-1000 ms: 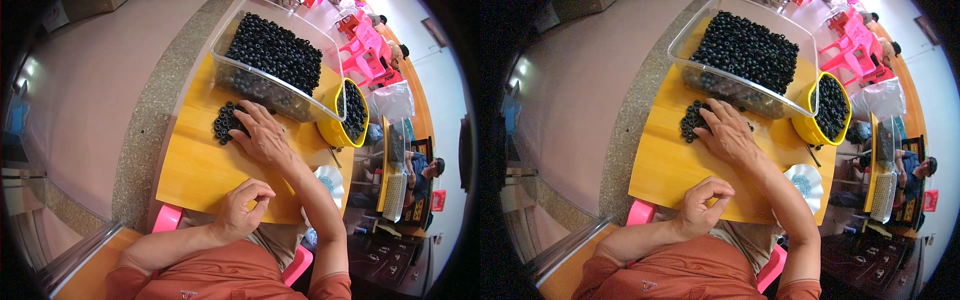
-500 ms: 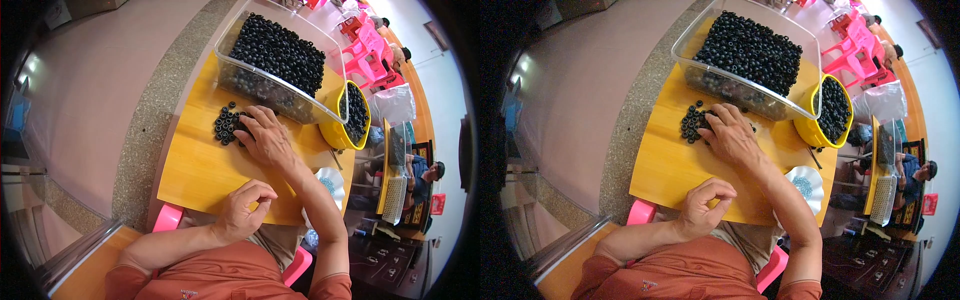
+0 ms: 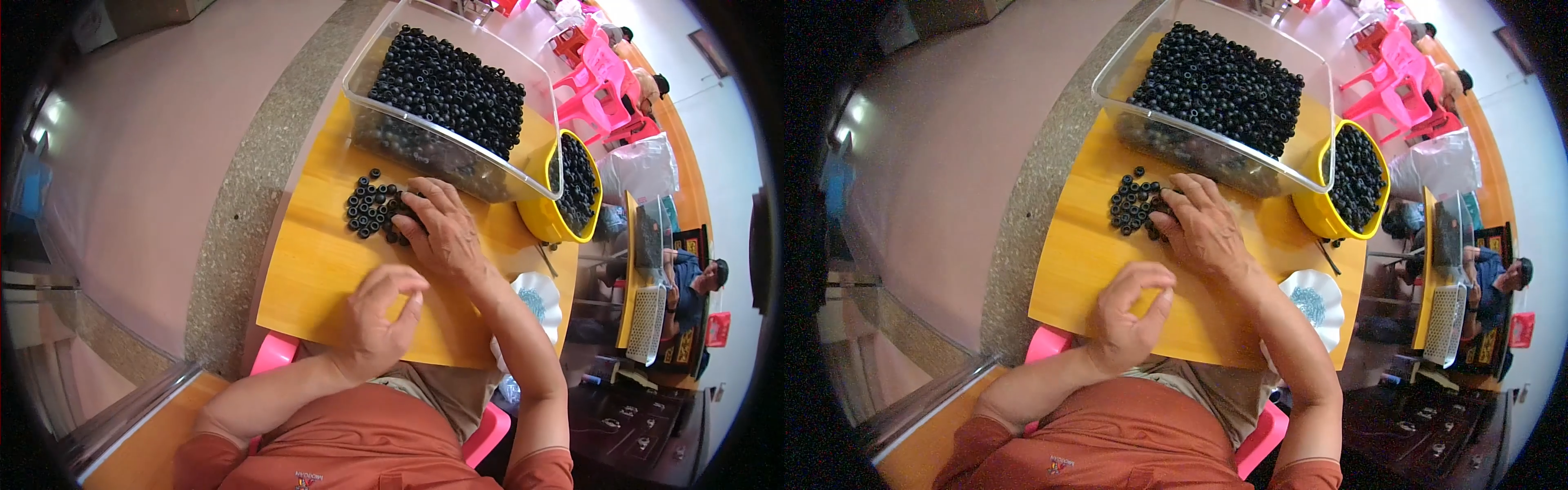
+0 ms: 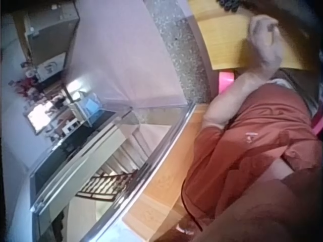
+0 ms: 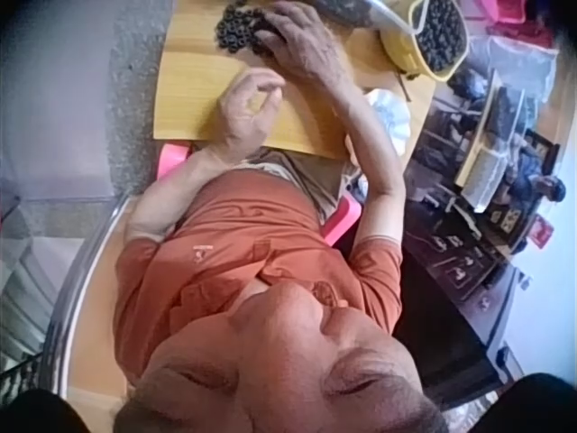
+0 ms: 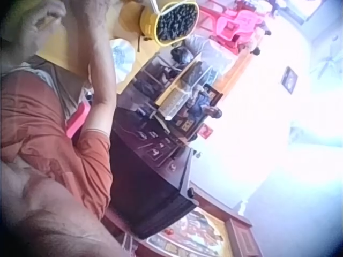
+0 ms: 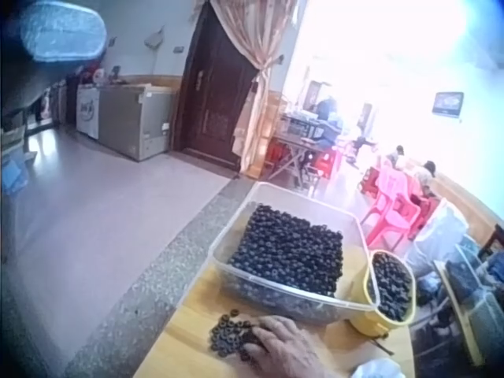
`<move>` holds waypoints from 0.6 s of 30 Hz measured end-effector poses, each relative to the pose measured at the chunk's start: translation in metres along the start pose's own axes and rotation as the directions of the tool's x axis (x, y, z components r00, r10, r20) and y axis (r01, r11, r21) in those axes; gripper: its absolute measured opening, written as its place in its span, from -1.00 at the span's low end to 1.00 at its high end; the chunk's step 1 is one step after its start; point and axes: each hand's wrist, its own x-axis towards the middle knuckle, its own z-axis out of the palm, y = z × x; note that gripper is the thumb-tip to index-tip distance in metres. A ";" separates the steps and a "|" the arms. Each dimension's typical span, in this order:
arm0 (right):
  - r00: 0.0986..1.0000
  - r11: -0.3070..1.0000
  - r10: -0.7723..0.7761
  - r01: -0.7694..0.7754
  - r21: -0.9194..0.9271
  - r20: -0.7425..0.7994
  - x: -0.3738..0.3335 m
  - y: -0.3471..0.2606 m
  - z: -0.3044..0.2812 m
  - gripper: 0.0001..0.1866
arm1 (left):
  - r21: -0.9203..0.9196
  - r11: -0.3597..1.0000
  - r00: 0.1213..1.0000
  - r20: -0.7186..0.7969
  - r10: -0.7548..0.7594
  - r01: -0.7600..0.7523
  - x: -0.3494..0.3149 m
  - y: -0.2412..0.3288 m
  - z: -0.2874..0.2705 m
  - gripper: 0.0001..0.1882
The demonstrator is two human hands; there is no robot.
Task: Sorting and grouping small black plastic rings from containers onto a table.
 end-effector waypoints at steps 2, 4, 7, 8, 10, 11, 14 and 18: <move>0.999 0.999 0.026 -0.026 0.021 -0.029 -0.005 0.005 -0.008 -0.62 | 0.126 0.991 0.999 0.016 0.042 -0.043 0.013 -0.006 -0.011 -0.80; 0.999 0.999 0.024 -0.025 -0.046 -0.035 -0.014 0.013 -0.024 -0.52 | 0.326 0.939 0.991 -0.036 0.129 -0.111 0.030 -0.011 -0.018 -0.71; 0.982 0.977 0.168 -0.154 -0.149 0.090 -0.026 0.015 -0.046 -0.28 | 0.504 0.859 0.991 -0.034 0.127 -0.092 0.054 -0.025 -0.026 -0.54; 0.950 0.949 0.267 -0.230 -0.215 0.163 -0.028 0.014 -0.055 -0.21 | 0.504 0.858 0.991 -0.030 0.134 -0.101 0.062 -0.030 -0.027 -0.54; 0.933 0.931 0.292 -0.227 -0.287 0.210 -0.034 0.022 -0.057 -0.07 | 0.617 0.777 0.992 0.073 0.104 -0.127 0.079 -0.042 -0.026 -0.36; 0.908 0.921 0.332 -0.253 -0.296 0.256 -0.033 0.020 -0.056 -0.02 | 0.658 0.723 0.977 0.120 0.176 -0.211 0.087 -0.049 -0.027 -0.20; 0.866 0.905 0.383 -0.281 -0.320 0.322 -0.022 0.014 -0.055 0.11 | 0.728 0.650 0.973 0.219 0.080 -0.217 0.096 -0.054 -0.025 -0.09; 0.835 0.916 0.381 -0.284 -0.284 0.396 -0.009 0.009 -0.052 0.14 | 0.697 0.638 0.927 0.368 0.075 -0.328 0.101 -0.057 -0.020 -0.02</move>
